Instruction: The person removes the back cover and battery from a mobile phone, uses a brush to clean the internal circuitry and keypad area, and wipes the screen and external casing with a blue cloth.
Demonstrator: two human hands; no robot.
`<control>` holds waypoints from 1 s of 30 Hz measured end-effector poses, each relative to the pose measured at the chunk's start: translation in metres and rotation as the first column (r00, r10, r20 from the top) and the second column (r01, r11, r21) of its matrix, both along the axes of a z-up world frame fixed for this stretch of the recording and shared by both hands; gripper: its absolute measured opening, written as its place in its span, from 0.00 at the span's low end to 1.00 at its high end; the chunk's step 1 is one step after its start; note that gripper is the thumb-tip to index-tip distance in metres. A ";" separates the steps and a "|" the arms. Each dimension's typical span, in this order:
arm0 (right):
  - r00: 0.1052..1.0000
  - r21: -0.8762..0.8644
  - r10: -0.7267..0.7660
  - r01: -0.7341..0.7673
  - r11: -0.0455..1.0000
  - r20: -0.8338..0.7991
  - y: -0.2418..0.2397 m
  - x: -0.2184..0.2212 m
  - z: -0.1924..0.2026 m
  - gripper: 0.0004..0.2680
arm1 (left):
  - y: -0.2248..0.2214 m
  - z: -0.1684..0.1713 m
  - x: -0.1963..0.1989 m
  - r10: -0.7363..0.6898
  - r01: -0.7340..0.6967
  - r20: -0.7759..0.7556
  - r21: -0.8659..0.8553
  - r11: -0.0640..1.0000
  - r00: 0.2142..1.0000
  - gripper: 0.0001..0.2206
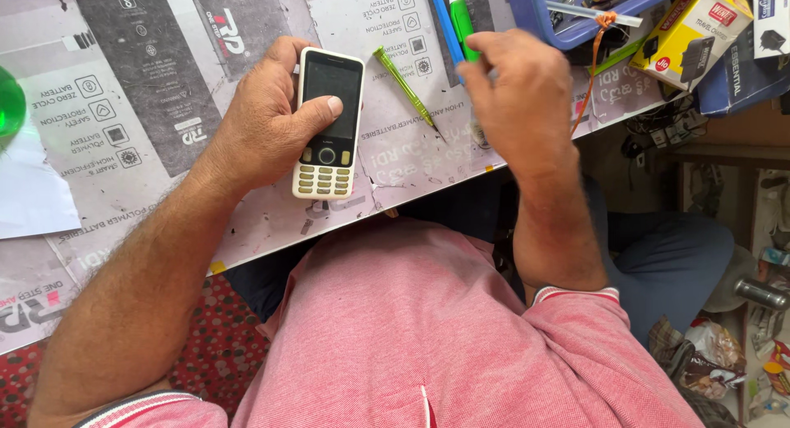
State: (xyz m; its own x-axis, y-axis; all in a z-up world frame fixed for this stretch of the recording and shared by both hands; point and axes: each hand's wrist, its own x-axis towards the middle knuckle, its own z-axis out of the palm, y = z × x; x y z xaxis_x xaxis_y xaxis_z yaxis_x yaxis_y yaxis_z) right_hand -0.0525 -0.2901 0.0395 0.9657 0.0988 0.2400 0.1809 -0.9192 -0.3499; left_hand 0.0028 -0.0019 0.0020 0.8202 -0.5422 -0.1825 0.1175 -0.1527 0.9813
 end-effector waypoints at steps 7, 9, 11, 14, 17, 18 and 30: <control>0.999 -0.148 -0.013 0.020 0.989 0.045 0.028 0.012 0.005 0.11 | 0.001 0.000 -0.001 -0.003 0.001 -0.044 -0.048 0.999 0.999 0.17; 0.997 0.023 -0.077 0.077 0.997 -0.016 0.024 0.015 0.017 0.09 | 0.001 0.000 0.001 0.007 -0.008 -0.025 -0.018 1.000 1.000 0.17; 0.966 0.347 -0.156 0.221 0.911 -0.204 0.025 0.009 0.025 0.07 | 0.002 0.000 0.000 0.022 -0.024 -0.034 -0.054 0.998 0.999 0.16; 0.988 0.198 0.100 -0.075 0.977 -0.118 0.044 0.009 0.018 0.13 | 0.001 0.002 0.000 0.021 -0.023 -0.022 -0.091 0.996 1.000 0.17; 0.993 -0.051 0.111 -0.113 0.992 -0.041 0.062 0.016 0.007 0.07 | 0.002 0.006 0.003 -0.003 0.002 -0.012 -0.090 0.996 1.000 0.18; 0.993 -0.019 0.114 -0.114 0.993 -0.017 0.060 0.018 0.006 0.06 | 0.002 0.006 0.003 -0.012 0.011 -0.015 -0.087 0.996 1.000 0.18; 0.951 0.316 0.297 -0.309 0.897 0.086 0.020 -0.010 0.031 0.17 | 0.007 0.005 0.004 -0.090 0.082 -0.045 -0.151 0.985 0.995 0.14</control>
State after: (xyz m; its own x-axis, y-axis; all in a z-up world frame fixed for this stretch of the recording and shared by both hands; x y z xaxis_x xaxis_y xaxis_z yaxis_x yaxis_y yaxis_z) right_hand -0.0622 -0.2703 0.0705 0.8918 0.2972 0.3410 0.4502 -0.6566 -0.6051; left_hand 0.0070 0.0047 0.0071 0.7607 -0.6349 -0.1352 0.1614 -0.0167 0.9867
